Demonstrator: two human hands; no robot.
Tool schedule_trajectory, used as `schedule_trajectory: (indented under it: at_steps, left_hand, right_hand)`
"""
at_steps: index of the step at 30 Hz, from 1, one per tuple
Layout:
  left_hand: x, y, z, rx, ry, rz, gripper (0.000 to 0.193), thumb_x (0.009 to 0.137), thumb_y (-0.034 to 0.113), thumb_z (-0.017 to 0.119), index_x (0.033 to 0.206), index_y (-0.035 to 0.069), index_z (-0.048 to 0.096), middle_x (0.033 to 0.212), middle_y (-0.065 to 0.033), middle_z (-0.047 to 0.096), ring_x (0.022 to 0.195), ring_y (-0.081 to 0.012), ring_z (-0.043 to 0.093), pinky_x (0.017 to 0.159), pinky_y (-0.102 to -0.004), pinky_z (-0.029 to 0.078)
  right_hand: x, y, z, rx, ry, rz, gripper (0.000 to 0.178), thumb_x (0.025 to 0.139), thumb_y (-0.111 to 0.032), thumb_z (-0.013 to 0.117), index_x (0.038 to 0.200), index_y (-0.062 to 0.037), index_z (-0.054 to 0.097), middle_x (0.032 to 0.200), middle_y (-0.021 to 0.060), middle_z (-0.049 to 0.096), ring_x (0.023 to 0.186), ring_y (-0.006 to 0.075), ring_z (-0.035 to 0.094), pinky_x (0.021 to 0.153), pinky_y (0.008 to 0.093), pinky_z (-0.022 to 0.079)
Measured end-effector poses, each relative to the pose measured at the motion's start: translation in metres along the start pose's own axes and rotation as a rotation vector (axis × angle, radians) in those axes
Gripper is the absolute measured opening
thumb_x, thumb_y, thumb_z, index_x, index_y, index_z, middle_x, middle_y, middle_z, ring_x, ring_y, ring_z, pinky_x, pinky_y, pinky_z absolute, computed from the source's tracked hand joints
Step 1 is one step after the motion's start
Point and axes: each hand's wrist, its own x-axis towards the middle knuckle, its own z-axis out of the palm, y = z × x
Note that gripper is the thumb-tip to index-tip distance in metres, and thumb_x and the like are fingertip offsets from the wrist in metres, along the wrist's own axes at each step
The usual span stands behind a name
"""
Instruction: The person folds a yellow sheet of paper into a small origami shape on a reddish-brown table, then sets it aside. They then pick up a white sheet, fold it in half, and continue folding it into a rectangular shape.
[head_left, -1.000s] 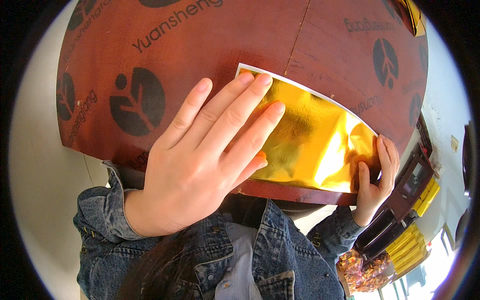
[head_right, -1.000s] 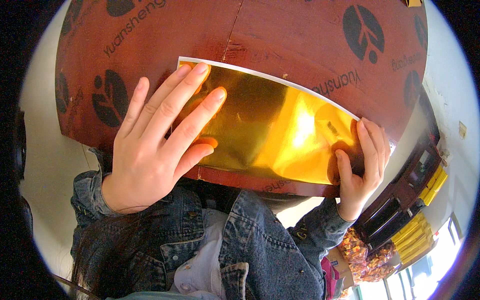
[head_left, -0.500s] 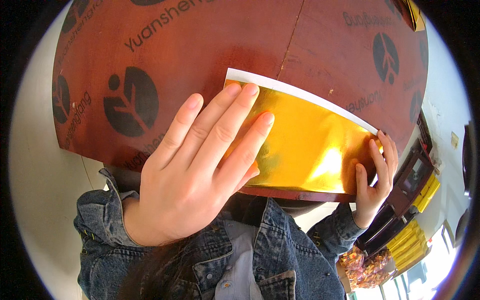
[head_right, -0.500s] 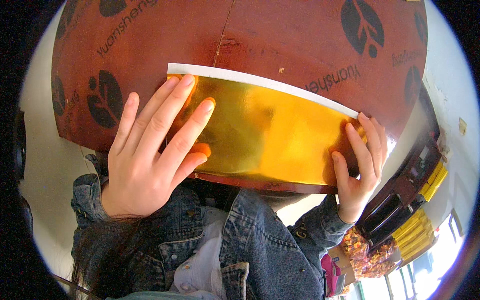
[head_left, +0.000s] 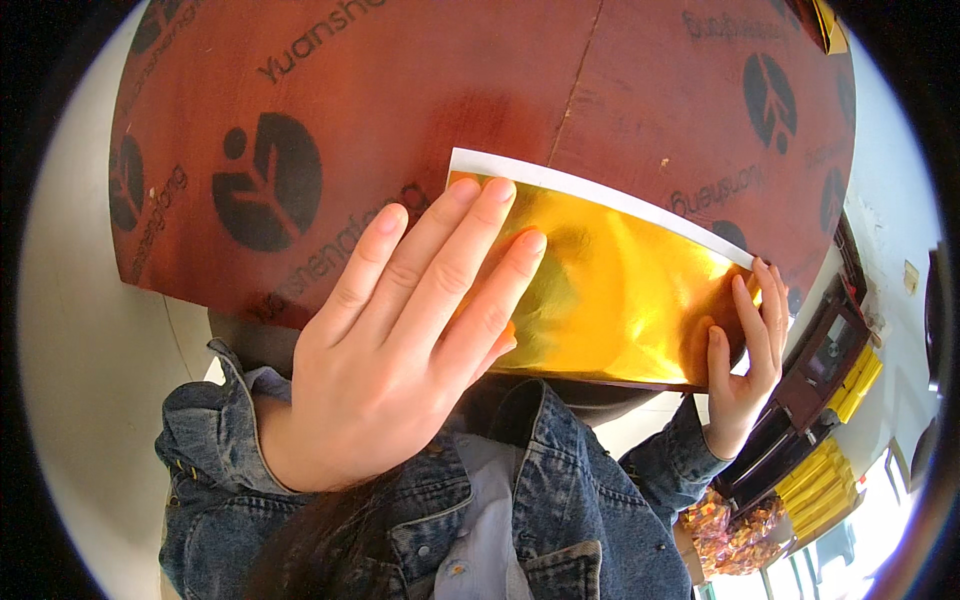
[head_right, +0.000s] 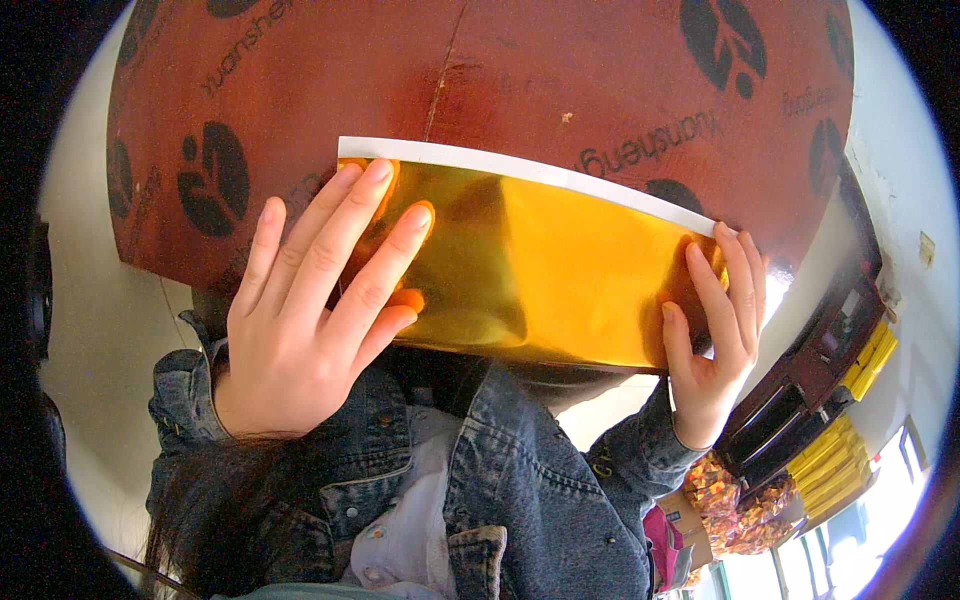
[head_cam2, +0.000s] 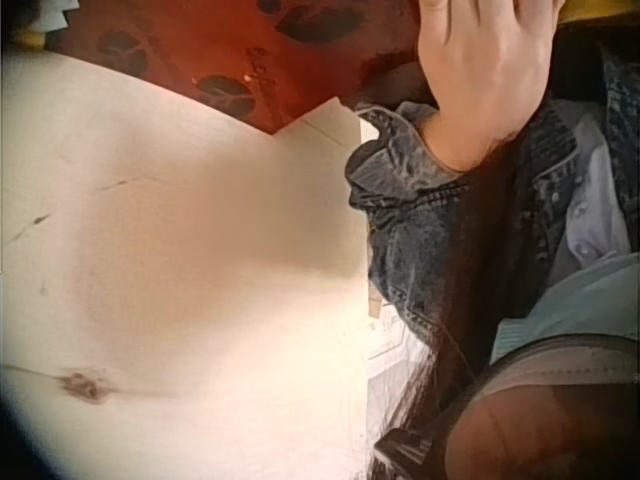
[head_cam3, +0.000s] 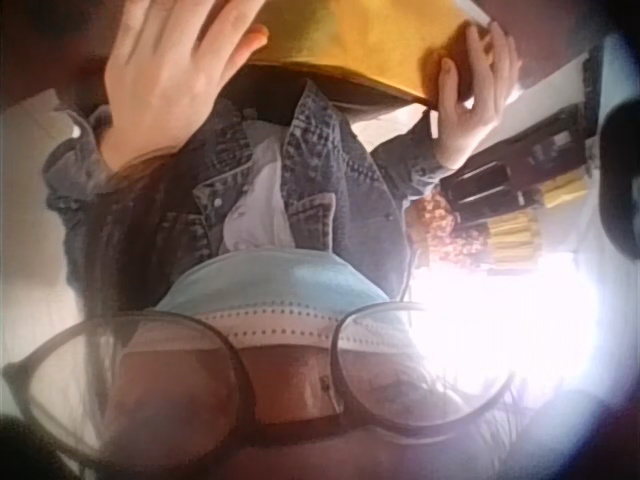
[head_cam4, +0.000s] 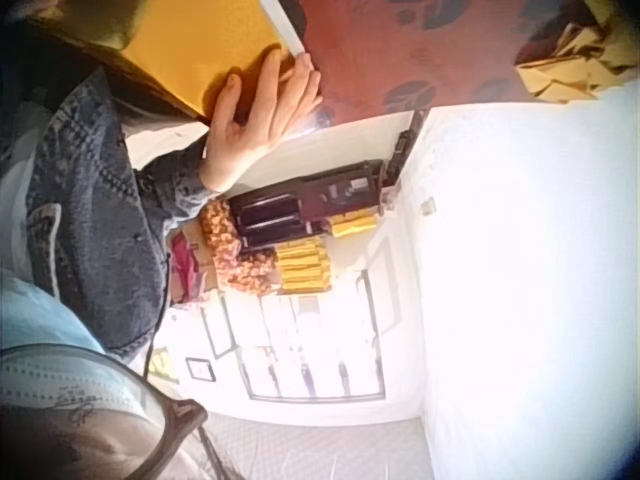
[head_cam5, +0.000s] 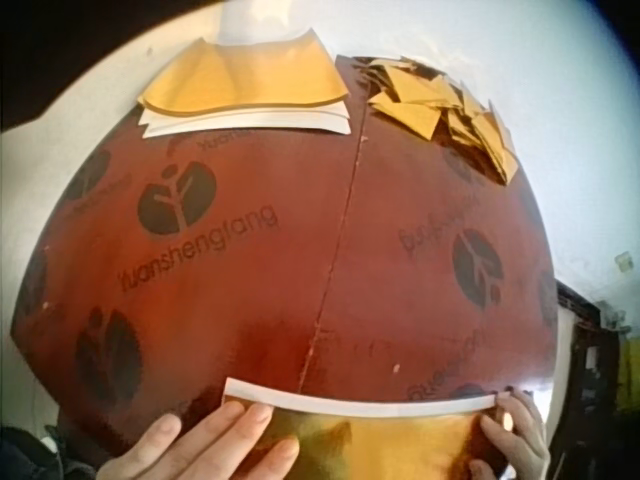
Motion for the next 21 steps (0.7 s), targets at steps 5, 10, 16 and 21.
schedule_trajectory:
  at_steps: [5, 10, 16, 21]
  left_hand:
    - [0.0019, 0.0033, 0.0012, -0.048, 0.015, -0.008, 0.059, 0.092, 0.028, 0.071, 0.147, 0.013, 0.059, 0.156, -0.0137, 0.051, 0.14, -0.0291, 0.053, 0.122, -0.0508, 0.026]
    - [0.0042, 0.0025, -0.0002, -0.076, 0.042, -0.01, 0.061, 0.088, 0.027, 0.073, 0.146, 0.013, 0.06, 0.155, -0.0127, 0.051, 0.14, -0.0286, 0.053, 0.123, -0.0513, 0.026]
    - [0.0049, 0.0006, -0.0038, -0.097, 0.028, -0.02, 0.06, 0.088, 0.03, 0.072, 0.145, 0.014, 0.061, 0.155, -0.0118, 0.051, 0.14, -0.0277, 0.053, 0.124, -0.0527, 0.022]
    - [0.007, -0.0003, -0.0083, -0.094, 0.013, -0.007, 0.058, 0.091, 0.034, 0.068, 0.145, 0.012, 0.061, 0.155, -0.0122, 0.051, 0.141, -0.0279, 0.052, 0.124, -0.0533, 0.019]
  right_hand:
    - [0.0009, 0.0002, -0.0029, 0.058, 0.04, -0.072, 0.041, 0.082, -0.003, 0.073, 0.123, -0.0063, 0.075, 0.14, 0.0148, 0.065, 0.139, 0.0384, 0.052, 0.121, 0.0503, 0.034]
    - [0.0017, -0.0003, 0.0003, 0.018, 0.117, -0.026, 0.044, 0.081, -0.003, 0.077, 0.125, -0.0087, 0.074, 0.136, 0.0115, 0.067, 0.136, 0.0352, 0.055, 0.119, 0.0491, 0.036]
    - [0.0009, -0.0013, 0.0046, 0.022, 0.148, 0.027, 0.043, 0.087, 0.002, 0.072, 0.128, -0.0113, 0.071, 0.138, 0.011, 0.066, 0.135, 0.0323, 0.056, 0.117, 0.0473, 0.042]
    - [0.0032, -0.0023, 0.0039, 0.015, 0.138, -0.013, 0.04, 0.083, 0.0, 0.076, 0.121, -0.0112, 0.075, 0.134, 0.0104, 0.069, 0.134, 0.0338, 0.057, 0.117, 0.0478, 0.04]
